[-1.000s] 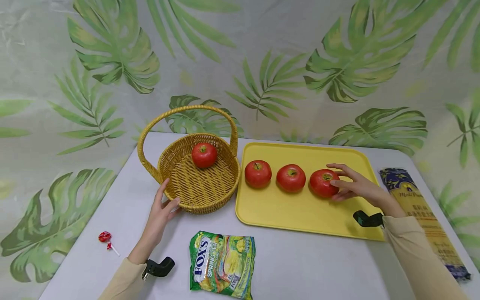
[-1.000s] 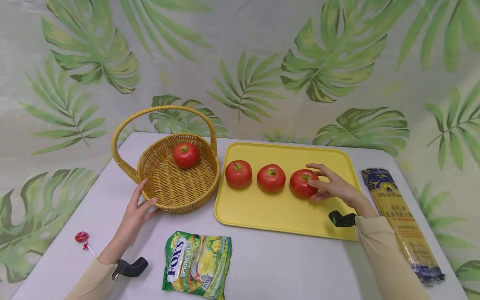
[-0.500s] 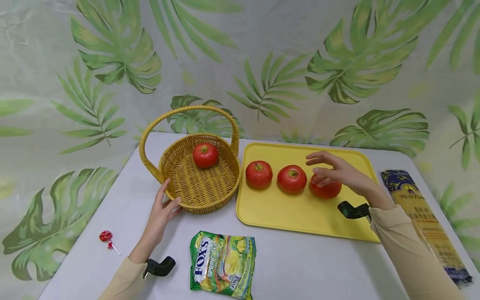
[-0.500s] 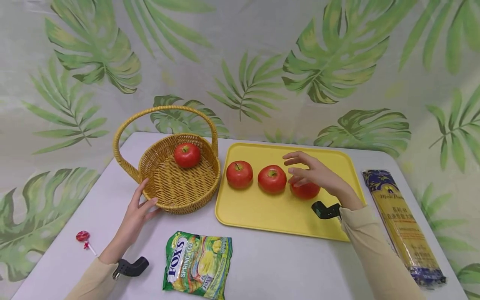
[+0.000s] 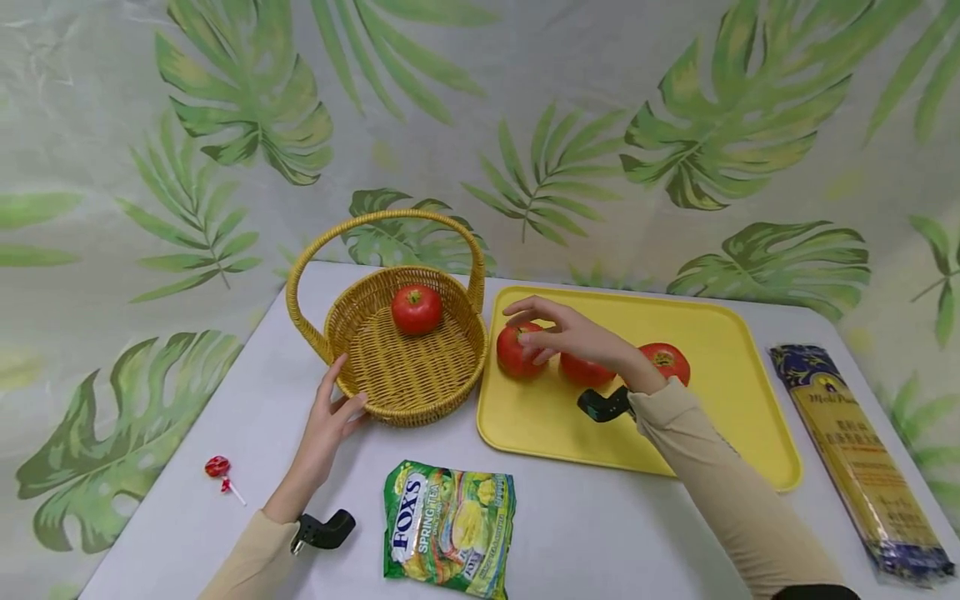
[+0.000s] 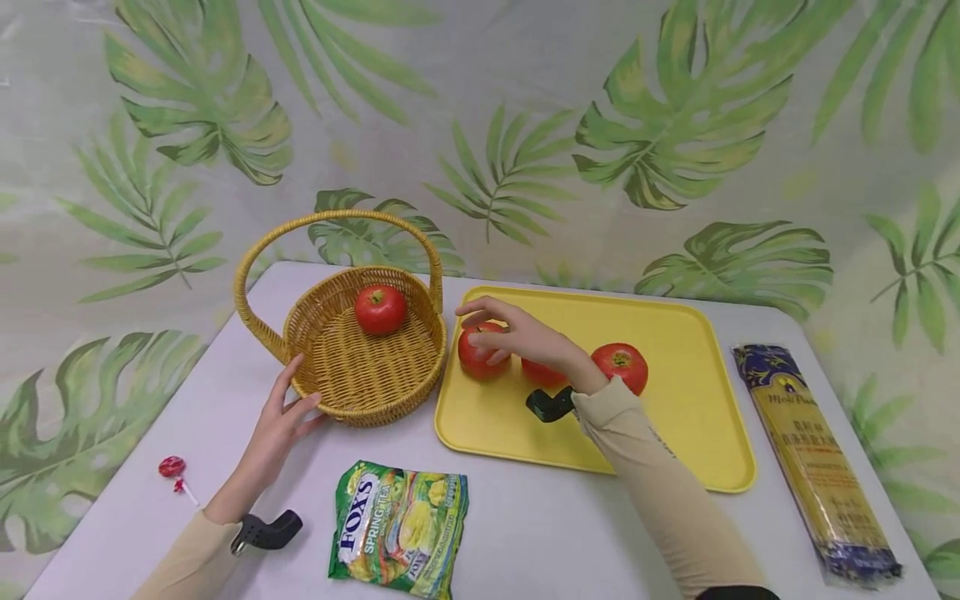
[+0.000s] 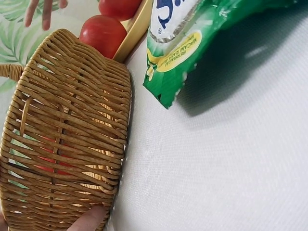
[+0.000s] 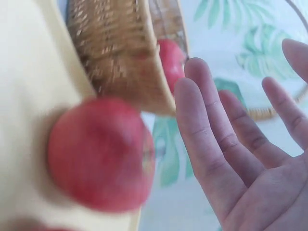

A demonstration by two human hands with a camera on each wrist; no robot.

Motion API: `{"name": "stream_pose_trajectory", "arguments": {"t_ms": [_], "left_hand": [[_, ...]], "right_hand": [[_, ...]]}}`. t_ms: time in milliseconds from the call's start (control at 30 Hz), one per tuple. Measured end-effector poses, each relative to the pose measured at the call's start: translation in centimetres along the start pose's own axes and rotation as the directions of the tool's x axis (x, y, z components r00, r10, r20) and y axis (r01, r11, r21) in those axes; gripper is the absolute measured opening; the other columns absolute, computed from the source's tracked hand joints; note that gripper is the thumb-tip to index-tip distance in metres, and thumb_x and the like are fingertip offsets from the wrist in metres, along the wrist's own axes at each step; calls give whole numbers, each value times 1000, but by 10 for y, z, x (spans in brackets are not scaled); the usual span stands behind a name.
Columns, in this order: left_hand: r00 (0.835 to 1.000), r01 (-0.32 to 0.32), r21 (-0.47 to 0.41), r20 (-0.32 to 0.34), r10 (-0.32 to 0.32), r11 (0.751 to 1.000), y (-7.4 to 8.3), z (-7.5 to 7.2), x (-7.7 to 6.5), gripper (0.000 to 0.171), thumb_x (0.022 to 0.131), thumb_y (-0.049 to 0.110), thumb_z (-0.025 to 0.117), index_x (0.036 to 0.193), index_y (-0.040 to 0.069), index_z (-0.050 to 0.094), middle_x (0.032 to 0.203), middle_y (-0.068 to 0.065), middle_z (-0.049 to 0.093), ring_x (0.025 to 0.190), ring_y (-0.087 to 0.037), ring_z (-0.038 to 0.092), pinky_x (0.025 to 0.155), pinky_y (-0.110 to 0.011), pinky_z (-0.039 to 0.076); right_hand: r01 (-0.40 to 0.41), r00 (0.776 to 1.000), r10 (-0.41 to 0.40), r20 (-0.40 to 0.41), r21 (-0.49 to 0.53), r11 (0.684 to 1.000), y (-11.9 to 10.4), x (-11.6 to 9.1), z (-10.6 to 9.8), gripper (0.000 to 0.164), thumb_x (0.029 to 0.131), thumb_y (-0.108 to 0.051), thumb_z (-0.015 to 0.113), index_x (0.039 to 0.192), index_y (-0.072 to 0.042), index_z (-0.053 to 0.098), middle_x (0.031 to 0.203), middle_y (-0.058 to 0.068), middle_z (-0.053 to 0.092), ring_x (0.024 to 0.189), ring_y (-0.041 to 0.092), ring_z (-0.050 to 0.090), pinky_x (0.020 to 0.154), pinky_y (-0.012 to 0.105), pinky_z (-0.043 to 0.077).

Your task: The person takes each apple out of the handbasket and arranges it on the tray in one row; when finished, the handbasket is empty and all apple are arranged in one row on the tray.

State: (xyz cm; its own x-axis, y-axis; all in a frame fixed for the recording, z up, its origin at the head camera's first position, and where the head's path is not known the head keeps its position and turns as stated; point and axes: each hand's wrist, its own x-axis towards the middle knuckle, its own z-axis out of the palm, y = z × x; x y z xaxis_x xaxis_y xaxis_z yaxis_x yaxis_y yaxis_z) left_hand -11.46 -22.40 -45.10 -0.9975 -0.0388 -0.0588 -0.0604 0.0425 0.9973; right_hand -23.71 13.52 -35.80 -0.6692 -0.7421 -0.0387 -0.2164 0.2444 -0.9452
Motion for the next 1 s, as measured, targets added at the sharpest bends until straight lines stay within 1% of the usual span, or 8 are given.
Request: {"name": "stream_pose_trajectory", "arguments": {"t_ms": [133,267,367,433,600,733,933,1000], "left_hand": [[1000,0,-6,0,0,1000,0,0,0,67,100,9,48,155,18,10,157,-13,0,134,-43,29,101,-57,36],[1000,-3,-9,2,3,1000,-1,1,1,67,100,8,48,155,20,10,157,-13,0,134,-43,29,101,-56,36],[1000,-5,-16,1,5,1000,-1,1,1,67,100,8,48,155,20,11,157,-14,1,134,-42,29,101,-55,37],[1000,-5,-24,1,5,1000,-1,1,2,68,100,7,48,155,21,11,157,-14,2,134,-42,29,101,-55,37],[1000,-3,-26,-3,3,1000,-1,1,2,67,100,7,48,155,22,11,157,-15,2,133,-42,30,101,-54,37],[1000,-4,-23,-1,4,1000,0,1,1,66,100,8,47,155,22,12,157,-15,3,134,-42,29,101,-55,36],[1000,-4,-28,-4,4,1000,0,1,1,66,100,7,47,154,21,12,157,-16,3,134,-43,29,101,-56,36],[1000,-3,-26,-5,3,1000,1,1,1,66,100,7,47,154,21,12,157,-16,3,134,-43,29,101,-57,36]], "right_hand": [[15,1000,-15,24,9,1000,-3,26,15,45,98,-16,55,139,-7,42,137,22,44,96,37,62,80,45,55],[27,999,-28,32,42,999,-5,50,27,45,97,-16,56,140,-10,41,136,19,43,99,43,59,80,51,53],[18,1000,-19,20,52,998,-6,65,35,46,97,-18,56,140,-14,41,135,14,43,99,42,60,81,52,53],[6,1000,-6,11,71,997,-8,76,39,49,97,-16,56,143,-14,38,138,16,41,98,39,62,80,51,54],[-45,999,47,-13,136,990,-11,102,48,57,97,-13,56,148,-14,29,146,21,31,97,40,62,82,52,52],[-104,994,109,-23,162,981,-11,119,54,66,97,-16,58,152,-18,21,151,17,23,99,42,61,85,58,49],[-204,976,215,-31,214,955,-8,140,60,73,96,-15,57,154,-23,14,155,13,11,109,51,53,92,60,44],[-236,968,249,-31,225,945,-6,145,62,74,96,-15,58,154,-25,13,156,12,9,111,51,52,93,60,43]]}}
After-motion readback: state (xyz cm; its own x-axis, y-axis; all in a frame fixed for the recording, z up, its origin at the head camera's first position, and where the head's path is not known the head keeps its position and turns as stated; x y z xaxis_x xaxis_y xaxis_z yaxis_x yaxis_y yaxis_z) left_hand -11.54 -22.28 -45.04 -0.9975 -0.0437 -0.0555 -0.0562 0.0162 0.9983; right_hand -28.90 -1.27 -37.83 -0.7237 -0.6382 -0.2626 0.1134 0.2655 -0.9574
